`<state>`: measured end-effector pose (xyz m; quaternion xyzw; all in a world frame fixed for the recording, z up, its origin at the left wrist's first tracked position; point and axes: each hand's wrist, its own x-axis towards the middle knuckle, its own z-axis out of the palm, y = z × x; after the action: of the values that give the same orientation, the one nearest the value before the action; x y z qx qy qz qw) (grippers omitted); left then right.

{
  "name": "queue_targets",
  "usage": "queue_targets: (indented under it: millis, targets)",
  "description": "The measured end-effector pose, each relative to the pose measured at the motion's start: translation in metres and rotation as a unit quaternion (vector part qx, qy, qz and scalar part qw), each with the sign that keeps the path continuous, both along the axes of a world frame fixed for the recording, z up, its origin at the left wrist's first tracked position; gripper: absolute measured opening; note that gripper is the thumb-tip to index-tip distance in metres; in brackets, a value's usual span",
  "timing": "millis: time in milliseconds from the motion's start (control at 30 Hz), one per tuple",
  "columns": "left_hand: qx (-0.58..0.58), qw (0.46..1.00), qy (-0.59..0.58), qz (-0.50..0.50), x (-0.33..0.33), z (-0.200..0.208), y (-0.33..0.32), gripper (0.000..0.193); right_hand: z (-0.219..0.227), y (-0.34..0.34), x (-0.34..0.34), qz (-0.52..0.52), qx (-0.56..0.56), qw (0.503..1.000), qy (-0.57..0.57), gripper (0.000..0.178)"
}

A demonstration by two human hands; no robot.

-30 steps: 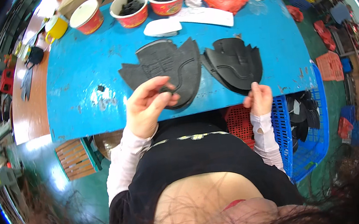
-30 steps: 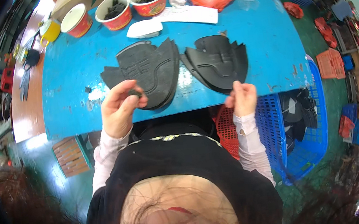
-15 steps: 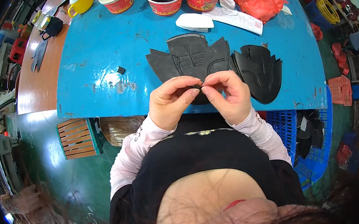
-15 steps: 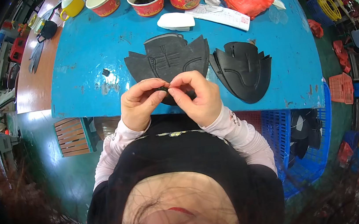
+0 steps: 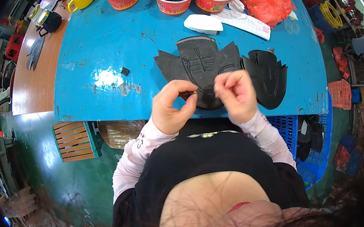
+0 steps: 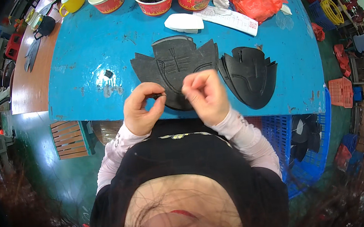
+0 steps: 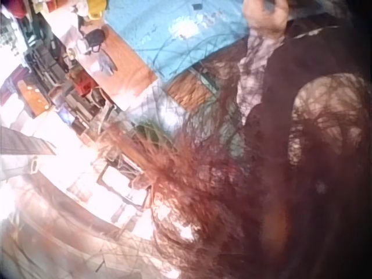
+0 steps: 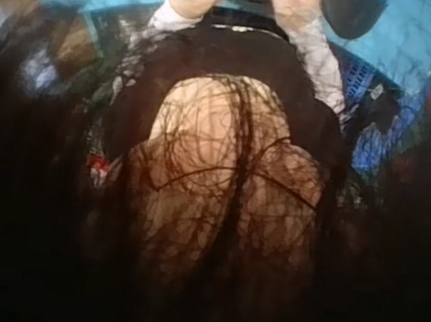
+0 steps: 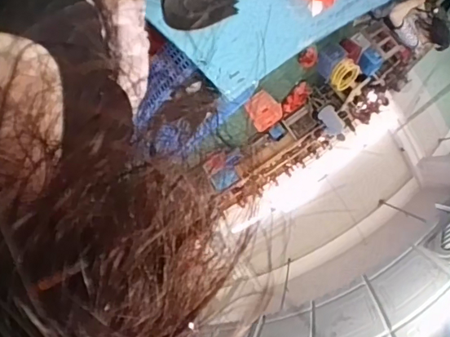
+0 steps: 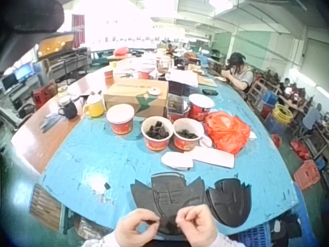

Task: Manually attaching small leather components to a shoe upper part using plastic clips or rivets.

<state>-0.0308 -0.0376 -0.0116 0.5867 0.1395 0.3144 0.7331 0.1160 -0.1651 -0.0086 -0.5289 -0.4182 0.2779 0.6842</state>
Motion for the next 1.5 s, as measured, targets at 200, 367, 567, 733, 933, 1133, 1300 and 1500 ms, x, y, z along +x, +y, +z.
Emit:
queue_targets:
  millis: [200, 367, 567, 733, 933, 1133, 1300, 1500]
  targets:
    - [0.439, 0.889, 0.090, 0.091, 0.003, 0.008, 0.022, 0.024, -0.001, 0.033, 0.059, -0.092, -0.127, 0.909, -0.387, 0.016]
    - [0.481, 0.867, 0.088, 0.097, 0.006, 0.005, 0.025, 0.026, -0.001, 0.039, 0.065, -0.060, -0.136, 0.891, -0.430, 0.016]
    - [0.558, 0.817, 0.115, 0.085, 0.025, 0.012, 0.029, 0.031, 0.006, 0.042, 0.068, -0.035, -0.149, 0.858, -0.491, 0.016]
    - [0.630, 0.752, 0.186, 0.051, 0.052, 0.014, 0.025, 0.033, 0.006, 0.045, 0.070, -0.025, -0.151, 0.842, -0.517, 0.015]
    - [0.670, 0.710, 0.211, 0.041, 0.056, 0.012, 0.019, 0.026, 0.002, 0.043, 0.070, -0.046, -0.103, 0.840, -0.531, 0.011]
    - [0.699, 0.683, 0.207, 0.055, 0.057, 0.010, 0.016, 0.027, 0.001, 0.030, 0.064, -0.094, -0.085, 0.800, -0.587, 0.014]
    - [0.648, 0.729, 0.212, 0.057, 0.052, 0.009, 0.017, 0.033, -0.008, 0.027, 0.071, -0.114, -0.064, 0.848, -0.513, 0.020]
    - [0.600, 0.772, 0.172, 0.118, 0.042, 0.004, 0.019, 0.037, -0.004, 0.027, 0.060, -0.173, -0.076, 0.865, -0.465, 0.020]
